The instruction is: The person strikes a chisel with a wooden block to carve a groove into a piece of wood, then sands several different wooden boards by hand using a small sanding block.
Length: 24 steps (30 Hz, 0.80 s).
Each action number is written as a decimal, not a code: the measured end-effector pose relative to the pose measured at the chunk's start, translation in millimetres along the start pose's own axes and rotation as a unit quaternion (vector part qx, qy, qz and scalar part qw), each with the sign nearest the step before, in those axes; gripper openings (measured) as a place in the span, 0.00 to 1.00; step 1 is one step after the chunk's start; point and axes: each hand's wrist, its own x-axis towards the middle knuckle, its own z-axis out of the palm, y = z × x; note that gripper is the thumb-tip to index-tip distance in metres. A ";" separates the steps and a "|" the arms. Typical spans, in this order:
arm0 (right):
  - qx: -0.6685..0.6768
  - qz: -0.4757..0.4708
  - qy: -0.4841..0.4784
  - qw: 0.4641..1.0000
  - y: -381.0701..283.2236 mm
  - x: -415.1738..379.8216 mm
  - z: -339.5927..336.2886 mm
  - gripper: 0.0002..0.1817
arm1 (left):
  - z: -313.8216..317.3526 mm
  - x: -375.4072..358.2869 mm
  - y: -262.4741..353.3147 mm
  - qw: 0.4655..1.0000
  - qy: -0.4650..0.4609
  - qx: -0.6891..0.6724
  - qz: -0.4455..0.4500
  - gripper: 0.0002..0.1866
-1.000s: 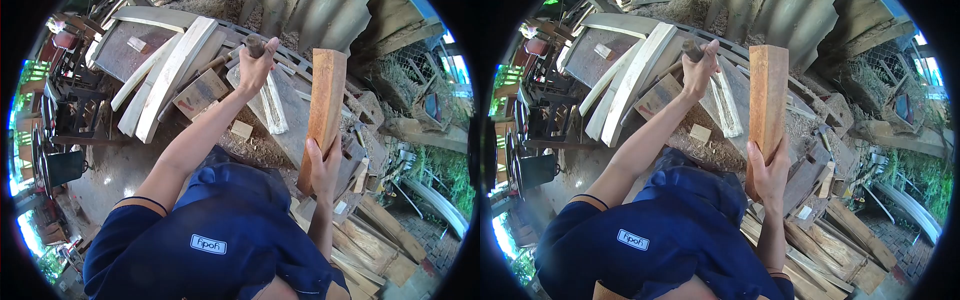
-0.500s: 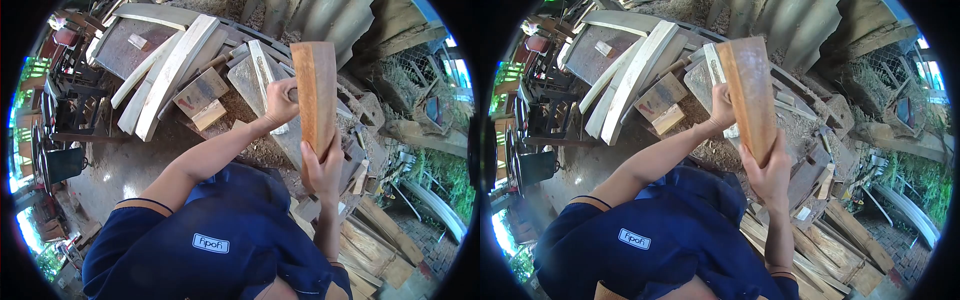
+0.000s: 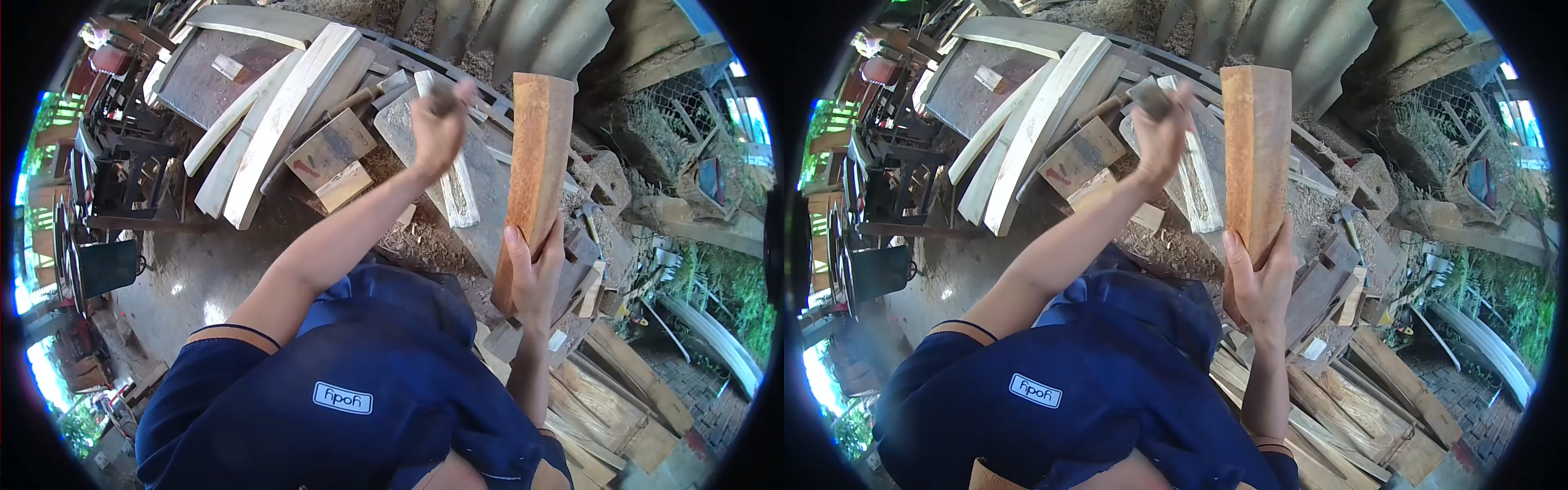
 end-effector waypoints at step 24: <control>0.192 -0.093 0.053 0.976 -15.1 -19.9 -8.5 0.28 | 9.7 -54.8 -13.0 0.965 -0.117 0.154 0.178 0.17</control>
